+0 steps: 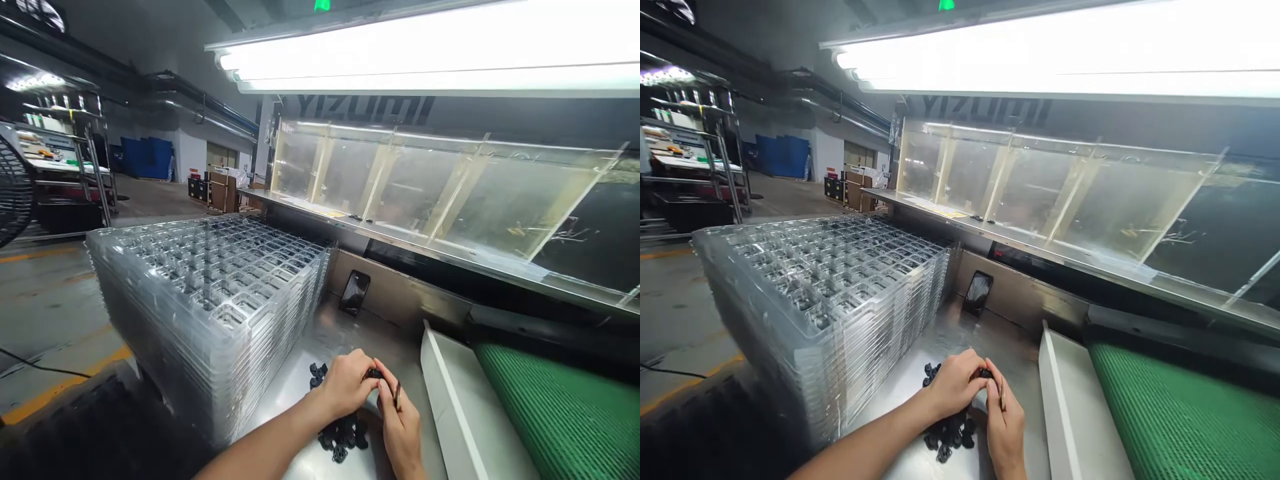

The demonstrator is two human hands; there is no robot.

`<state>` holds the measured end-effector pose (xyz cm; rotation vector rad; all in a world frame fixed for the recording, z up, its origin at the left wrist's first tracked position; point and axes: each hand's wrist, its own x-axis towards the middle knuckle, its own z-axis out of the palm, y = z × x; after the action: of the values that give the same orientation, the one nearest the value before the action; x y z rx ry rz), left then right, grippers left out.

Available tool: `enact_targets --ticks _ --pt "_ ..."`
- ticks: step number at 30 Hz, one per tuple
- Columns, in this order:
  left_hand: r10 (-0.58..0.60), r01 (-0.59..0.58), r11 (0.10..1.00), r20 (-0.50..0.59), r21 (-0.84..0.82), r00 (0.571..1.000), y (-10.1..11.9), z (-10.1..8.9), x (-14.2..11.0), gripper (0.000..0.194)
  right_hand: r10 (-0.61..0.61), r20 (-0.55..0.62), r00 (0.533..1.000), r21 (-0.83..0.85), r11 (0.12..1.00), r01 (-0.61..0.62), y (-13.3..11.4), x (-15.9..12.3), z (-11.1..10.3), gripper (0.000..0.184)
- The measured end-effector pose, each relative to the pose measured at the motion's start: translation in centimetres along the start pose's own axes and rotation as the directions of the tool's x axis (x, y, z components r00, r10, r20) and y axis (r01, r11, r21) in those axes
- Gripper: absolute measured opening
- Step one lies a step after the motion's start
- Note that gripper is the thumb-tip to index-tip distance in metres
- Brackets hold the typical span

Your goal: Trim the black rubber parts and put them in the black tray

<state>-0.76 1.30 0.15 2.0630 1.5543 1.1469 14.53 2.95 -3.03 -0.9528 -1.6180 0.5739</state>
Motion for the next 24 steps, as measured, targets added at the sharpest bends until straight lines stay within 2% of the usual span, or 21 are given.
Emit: enact_targets --ticks 3,5,10,13,16,18,22,24 --pt "-0.083 0.069 0.975 -0.058 -0.213 0.995 0.2 0.0 0.0 0.010 0.012 -0.003 1.000 0.053 0.999 -0.012 -0.1 0.1 -0.2 0.045" --pt "-0.123 0.086 0.925 -0.079 -0.371 0.989 0.3 0.0 0.1 0.010 0.022 -0.011 1.000 0.084 0.996 -0.021 -0.1 0.2 -0.4 0.047" --pt "-0.152 0.093 0.771 -0.040 -0.630 0.988 0.4 -0.2 0.4 0.019 -0.014 -0.015 1.000 0.020 1.000 0.014 0.0 0.2 -0.7 0.048" --pt "-0.226 0.170 0.605 0.037 -0.778 0.973 0.1 0.1 0.7 0.035 -0.031 -0.008 0.999 -0.046 0.998 0.031 -0.1 0.1 -0.7 0.048" --pt "-0.247 0.200 0.434 0.097 -0.878 0.964 0.1 0.6 0.9 0.046 -0.023 -0.035 0.999 -0.079 0.997 0.020 -0.2 0.1 -0.7 0.050" --pt "-0.253 0.228 0.366 0.139 -0.902 0.957 0.2 0.8 0.8 0.046 -0.031 -0.034 0.999 -0.082 0.996 0.028 -0.4 0.1 -0.6 0.050" --pt "-0.251 0.405 0.164 0.359 -0.899 0.899 0.7 1.0 0.6 0.045 -0.056 0.019 0.998 -0.053 0.997 0.057 -0.7 -0.2 -0.6 0.047" --pt "-0.242 0.452 0.121 0.415 -0.884 0.877 0.9 0.9 0.5 0.051 -0.060 0.010 0.998 -0.067 0.996 0.061 -0.6 -0.2 -0.7 0.048"
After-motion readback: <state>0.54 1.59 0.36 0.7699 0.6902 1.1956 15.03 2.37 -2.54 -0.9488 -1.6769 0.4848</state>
